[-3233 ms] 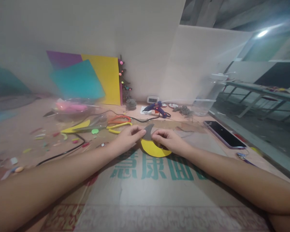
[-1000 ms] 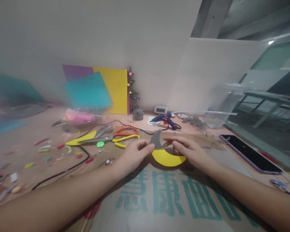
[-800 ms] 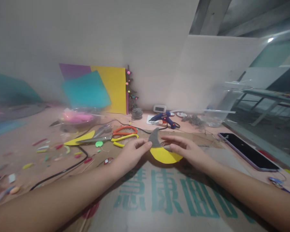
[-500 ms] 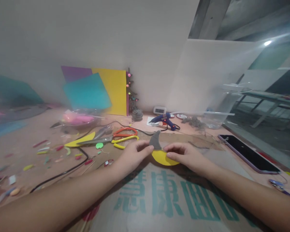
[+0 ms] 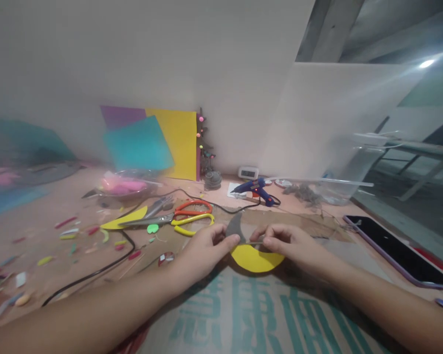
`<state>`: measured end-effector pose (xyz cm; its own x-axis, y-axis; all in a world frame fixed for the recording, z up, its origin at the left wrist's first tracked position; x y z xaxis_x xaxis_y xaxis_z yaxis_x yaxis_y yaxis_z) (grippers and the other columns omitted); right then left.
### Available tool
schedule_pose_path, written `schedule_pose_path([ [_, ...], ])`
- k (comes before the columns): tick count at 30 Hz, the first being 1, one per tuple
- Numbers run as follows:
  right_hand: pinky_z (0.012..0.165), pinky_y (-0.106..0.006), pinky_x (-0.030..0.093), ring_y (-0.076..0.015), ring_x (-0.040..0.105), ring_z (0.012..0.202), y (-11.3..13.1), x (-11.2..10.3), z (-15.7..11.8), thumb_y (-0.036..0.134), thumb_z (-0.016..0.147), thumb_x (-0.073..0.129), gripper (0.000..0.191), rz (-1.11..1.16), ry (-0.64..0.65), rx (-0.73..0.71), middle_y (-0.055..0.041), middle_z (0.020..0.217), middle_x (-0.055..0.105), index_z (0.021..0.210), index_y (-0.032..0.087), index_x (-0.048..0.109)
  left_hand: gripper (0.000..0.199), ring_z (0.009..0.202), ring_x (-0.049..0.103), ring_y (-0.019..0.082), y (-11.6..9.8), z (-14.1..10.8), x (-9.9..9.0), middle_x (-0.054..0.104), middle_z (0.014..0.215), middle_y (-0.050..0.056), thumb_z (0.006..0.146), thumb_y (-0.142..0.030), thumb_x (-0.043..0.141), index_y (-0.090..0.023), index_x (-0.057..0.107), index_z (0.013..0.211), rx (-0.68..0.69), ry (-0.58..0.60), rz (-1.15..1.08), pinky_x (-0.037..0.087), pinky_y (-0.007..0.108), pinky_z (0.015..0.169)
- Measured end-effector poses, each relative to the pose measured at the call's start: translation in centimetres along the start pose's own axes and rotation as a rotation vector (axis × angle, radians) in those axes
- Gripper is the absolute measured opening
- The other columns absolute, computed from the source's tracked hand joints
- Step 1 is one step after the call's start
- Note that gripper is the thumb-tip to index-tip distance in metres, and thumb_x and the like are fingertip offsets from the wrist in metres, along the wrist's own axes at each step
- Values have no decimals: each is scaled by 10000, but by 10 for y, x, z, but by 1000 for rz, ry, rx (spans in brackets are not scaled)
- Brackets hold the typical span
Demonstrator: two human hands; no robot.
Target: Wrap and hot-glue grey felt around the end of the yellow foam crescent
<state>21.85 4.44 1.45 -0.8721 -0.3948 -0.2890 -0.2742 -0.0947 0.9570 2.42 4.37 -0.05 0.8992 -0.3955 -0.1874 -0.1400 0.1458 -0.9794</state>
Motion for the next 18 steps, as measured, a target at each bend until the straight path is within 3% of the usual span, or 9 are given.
schedule_pose_path([
  [4,620,-269,459,-150,601,658,13,-14,0,533,774,683,371,-141,0,77,-29,712,653,752,185,557,319,479,432,81,2,-3,2,484,573,-64,872,-485,566,-174,520,819,-71,9,-63,328,183,441],
  [6,561,-250,421,-131,558,594,30,-22,-2,492,802,653,324,-313,-54,-3,1,650,600,729,192,555,300,459,418,76,1,-5,1,476,550,-72,878,-465,567,-181,501,810,-69,-16,-57,324,178,428],
  [12,563,-266,385,-144,573,627,72,-30,-27,424,897,556,250,-907,-147,-174,-21,731,670,825,216,677,249,498,460,67,-1,-6,0,520,603,-63,882,-408,601,-176,518,845,-61,-29,-47,337,164,438],
  [14,564,-260,384,-138,586,630,76,-23,-37,411,909,551,232,-978,-64,-199,-8,748,687,834,242,691,241,513,483,66,-1,-6,-1,559,626,-52,893,-406,594,-175,528,864,-55,-25,-60,357,165,457],
  [16,568,-245,393,-131,608,646,75,-13,-46,425,907,566,207,-996,129,-194,14,768,703,857,282,707,245,525,502,66,0,-6,-1,587,642,-43,898,-412,589,-175,533,870,-54,-25,-66,370,167,471],
  [18,568,-240,398,-134,624,651,74,-11,-51,459,873,612,179,-1010,175,-207,29,762,712,868,318,722,249,542,520,70,2,-5,-2,601,658,-36,901,-417,586,-175,536,878,-56,-28,-64,381,169,483],
])
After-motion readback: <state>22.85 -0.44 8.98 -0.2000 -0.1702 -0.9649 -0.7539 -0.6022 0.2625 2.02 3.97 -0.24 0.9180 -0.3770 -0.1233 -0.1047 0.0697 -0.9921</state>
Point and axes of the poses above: each hand's wrist, its own z-axis towards the middle knuckle, its own x-axis out of the palm, y = z × x, the point moved 4 cm from there along z, towards the middle knuckle
